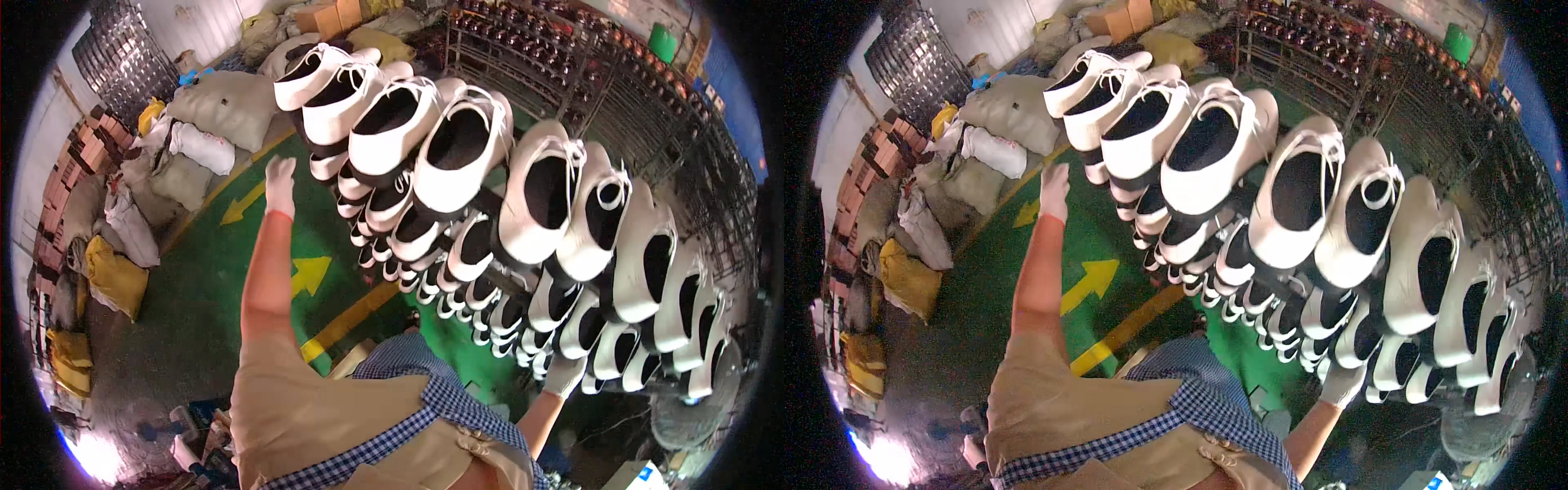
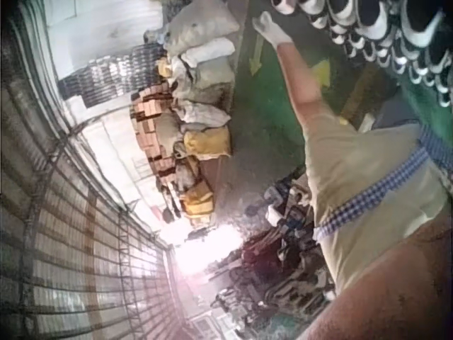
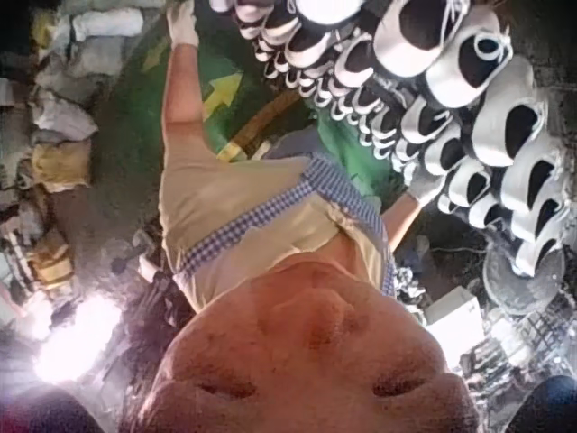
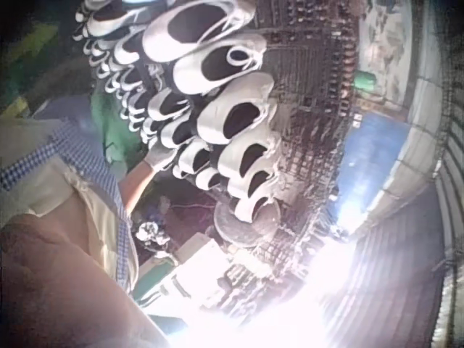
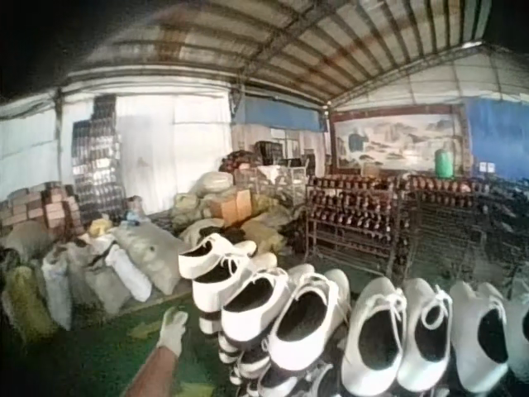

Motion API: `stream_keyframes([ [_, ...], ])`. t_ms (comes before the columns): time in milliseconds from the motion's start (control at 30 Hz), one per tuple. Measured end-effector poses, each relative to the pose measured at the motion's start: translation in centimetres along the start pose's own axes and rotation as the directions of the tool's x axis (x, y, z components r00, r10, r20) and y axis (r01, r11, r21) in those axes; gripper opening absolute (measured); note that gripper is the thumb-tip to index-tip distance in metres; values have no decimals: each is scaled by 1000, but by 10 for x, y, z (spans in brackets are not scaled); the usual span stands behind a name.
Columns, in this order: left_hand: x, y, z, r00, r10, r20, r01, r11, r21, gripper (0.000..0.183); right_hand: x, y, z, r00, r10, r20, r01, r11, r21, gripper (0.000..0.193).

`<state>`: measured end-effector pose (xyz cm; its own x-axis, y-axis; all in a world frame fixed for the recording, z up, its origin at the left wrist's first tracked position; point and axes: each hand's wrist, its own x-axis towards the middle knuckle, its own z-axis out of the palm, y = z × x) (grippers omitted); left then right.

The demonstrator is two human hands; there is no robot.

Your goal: The person uses a pneumatic spray gun to apply a coating to the white uppers of several white shoes. They pick up each shoe from a rack, spray it while holding it in their left hand, and then return it to the rack. The process is repeated for multiple shoes in a factory setting.

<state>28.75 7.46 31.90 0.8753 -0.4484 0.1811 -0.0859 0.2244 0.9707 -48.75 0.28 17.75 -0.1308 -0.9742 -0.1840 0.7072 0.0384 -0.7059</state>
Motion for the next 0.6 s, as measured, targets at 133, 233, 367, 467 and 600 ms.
stream_keyframes([
  [133,122,-18,25,964,219,149,-257,914,314,78,5,-8,-19,994,70,-82,-67,997,48,48],
  [233,167,-33,74,919,282,276,-391,744,542,77,-9,-11,-12,995,-16,-95,21,998,52,47],
  [367,180,-57,121,854,315,414,-520,516,681,77,-31,-13,15,991,22,-135,2,984,179,41],
  [467,143,-94,188,804,272,529,-594,424,684,76,-38,-14,22,980,44,-195,-31,997,69,44],
  [600,97,-153,266,755,150,638,-640,380,668,76,-33,-1,34,968,96,-230,-108,993,-43,49],
])
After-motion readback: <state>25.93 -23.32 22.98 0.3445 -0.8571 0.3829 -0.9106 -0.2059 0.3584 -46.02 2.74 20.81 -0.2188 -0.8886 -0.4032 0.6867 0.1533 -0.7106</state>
